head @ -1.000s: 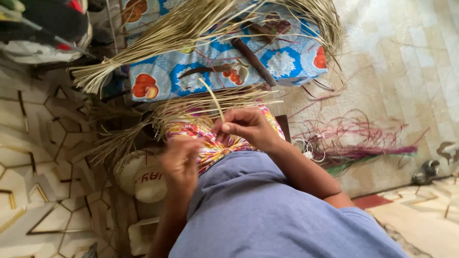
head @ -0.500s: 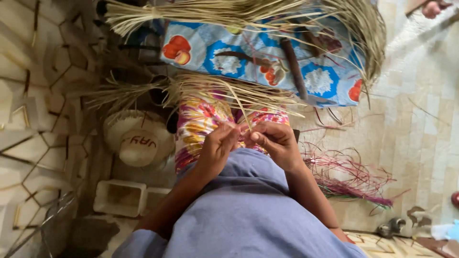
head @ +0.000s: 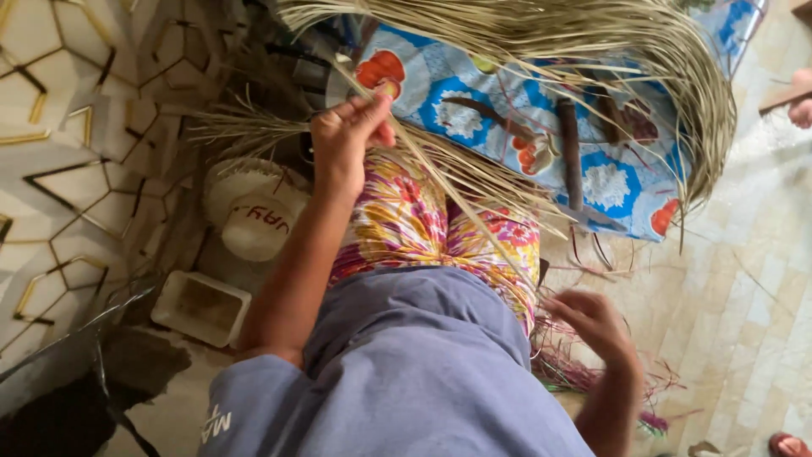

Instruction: Weaving and bundling dried straw or grass fibers using a wooden tool on a workshop floor.

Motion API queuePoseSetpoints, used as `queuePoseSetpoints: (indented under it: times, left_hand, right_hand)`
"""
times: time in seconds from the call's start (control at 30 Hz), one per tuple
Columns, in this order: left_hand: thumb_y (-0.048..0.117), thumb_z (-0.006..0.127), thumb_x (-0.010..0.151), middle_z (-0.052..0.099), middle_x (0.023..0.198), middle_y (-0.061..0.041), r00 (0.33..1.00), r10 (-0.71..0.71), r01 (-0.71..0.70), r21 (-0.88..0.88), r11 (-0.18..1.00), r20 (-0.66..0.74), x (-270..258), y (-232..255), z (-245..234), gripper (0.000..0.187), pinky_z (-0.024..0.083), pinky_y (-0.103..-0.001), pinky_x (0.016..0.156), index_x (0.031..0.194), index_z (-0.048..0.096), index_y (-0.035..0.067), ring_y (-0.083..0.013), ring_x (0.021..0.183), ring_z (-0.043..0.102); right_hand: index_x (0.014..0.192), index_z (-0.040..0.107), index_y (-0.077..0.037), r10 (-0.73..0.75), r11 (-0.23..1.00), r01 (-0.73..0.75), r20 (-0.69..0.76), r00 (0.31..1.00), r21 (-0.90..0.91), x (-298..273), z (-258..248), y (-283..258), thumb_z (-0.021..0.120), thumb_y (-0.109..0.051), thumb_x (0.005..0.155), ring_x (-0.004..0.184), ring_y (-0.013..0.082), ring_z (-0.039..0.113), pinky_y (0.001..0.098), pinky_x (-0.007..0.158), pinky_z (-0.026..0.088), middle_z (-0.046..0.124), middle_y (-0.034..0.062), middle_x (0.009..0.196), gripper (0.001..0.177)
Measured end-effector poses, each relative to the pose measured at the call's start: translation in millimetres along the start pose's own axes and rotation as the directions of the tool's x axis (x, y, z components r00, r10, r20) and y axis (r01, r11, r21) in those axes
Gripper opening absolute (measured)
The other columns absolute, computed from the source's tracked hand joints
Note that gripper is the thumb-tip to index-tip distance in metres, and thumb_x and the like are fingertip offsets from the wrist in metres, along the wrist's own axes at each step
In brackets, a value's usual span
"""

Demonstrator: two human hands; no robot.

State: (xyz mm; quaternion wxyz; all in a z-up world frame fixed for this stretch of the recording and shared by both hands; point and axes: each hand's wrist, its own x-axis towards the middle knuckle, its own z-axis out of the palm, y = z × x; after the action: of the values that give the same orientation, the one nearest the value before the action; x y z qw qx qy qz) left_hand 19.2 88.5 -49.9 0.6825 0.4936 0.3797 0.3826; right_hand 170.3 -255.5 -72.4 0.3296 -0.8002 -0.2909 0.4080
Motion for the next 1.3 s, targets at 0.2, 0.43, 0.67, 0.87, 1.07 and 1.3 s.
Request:
queuePoseSetpoints:
  times: [0.2,0.43,0.67,0.87,1.07,1.3]
  left_hand:
    - [0.017,0.068,0.075,0.060,0.055,-0.005,0.998,0.009,-0.021,-0.212,0.977,-0.059,33,-16,-25,0.014,0.052,-0.023,0.046,0.069,0.064,0.006,-0.0120,0.047,0.057]
    - [0.014,0.067,0.074,0.059,0.052,-0.007,0.977,-0.022,-0.012,-0.159,0.987,-0.212,55,-48,-41,0.014,0.053,-0.024,0.042,0.069,0.063,0.002,-0.0120,0.043,0.056]
    - [0.016,0.069,0.072,0.059,0.055,-0.006,0.958,-0.145,0.072,-0.282,0.957,-0.248,60,-46,-58,0.015,0.052,-0.024,0.043,0.071,0.062,0.003,-0.0117,0.046,0.056]
    - [0.015,0.067,0.070,0.059,0.052,-0.007,0.992,-0.128,0.124,-0.206,0.971,-0.007,18,-29,-7,0.012,0.051,-0.023,0.042,0.066,0.063,0.005,-0.0120,0.041,0.054]
    - [0.020,0.074,0.070,0.054,0.048,-0.007,0.935,-0.143,0.199,-0.146,0.969,0.325,-34,-44,63,0.021,0.049,-0.020,0.042,0.060,0.062,0.006,-0.0106,0.041,0.055]
    - [0.023,0.071,0.073,0.054,0.046,-0.006,0.908,-0.182,0.249,-0.135,0.959,0.378,-37,-14,54,0.024,0.045,-0.019,0.041,0.059,0.061,0.006,-0.0094,0.039,0.053]
  right_hand:
    - [0.062,0.071,0.002,0.088,0.989,-0.096,0.072,0.993,0.112,-20,-33,86,0.068,-0.021,0.071,0.057,0.0133,0.059,0.0263,0.055,0.048,0.066,0.0076,0.058,0.025]
    - [0.081,0.061,0.002,-0.554,0.680,0.440,0.018,0.832,0.586,-25,-22,59,0.056,-0.004,0.074,0.047,0.0122,0.043,0.0284,0.049,0.034,0.054,0.0056,0.067,0.010]
    - [0.068,0.055,-0.006,-0.716,0.275,0.501,-0.172,0.677,0.821,-6,-33,78,0.046,-0.013,0.076,0.082,0.0226,0.046,0.0365,0.088,0.037,0.053,0.0025,0.064,0.014]
    - [0.122,0.049,0.014,-0.599,0.799,0.440,-0.604,0.526,-0.409,17,-16,-21,0.053,0.002,0.095,0.115,0.0377,0.045,0.0446,0.098,0.037,0.048,0.0277,0.121,0.030]
    - [0.108,0.061,-0.005,-0.556,0.804,0.589,-0.455,0.696,-0.081,79,51,-132,0.060,-0.010,0.085,0.090,0.0337,0.058,0.0432,0.083,0.041,0.064,0.0143,0.091,0.024]
    - [0.073,0.067,-0.012,-0.457,0.857,0.515,-0.418,0.785,0.030,87,59,-120,0.066,-0.018,0.084,0.055,0.0107,0.058,0.0235,0.067,0.046,0.058,-0.0022,0.051,0.012]
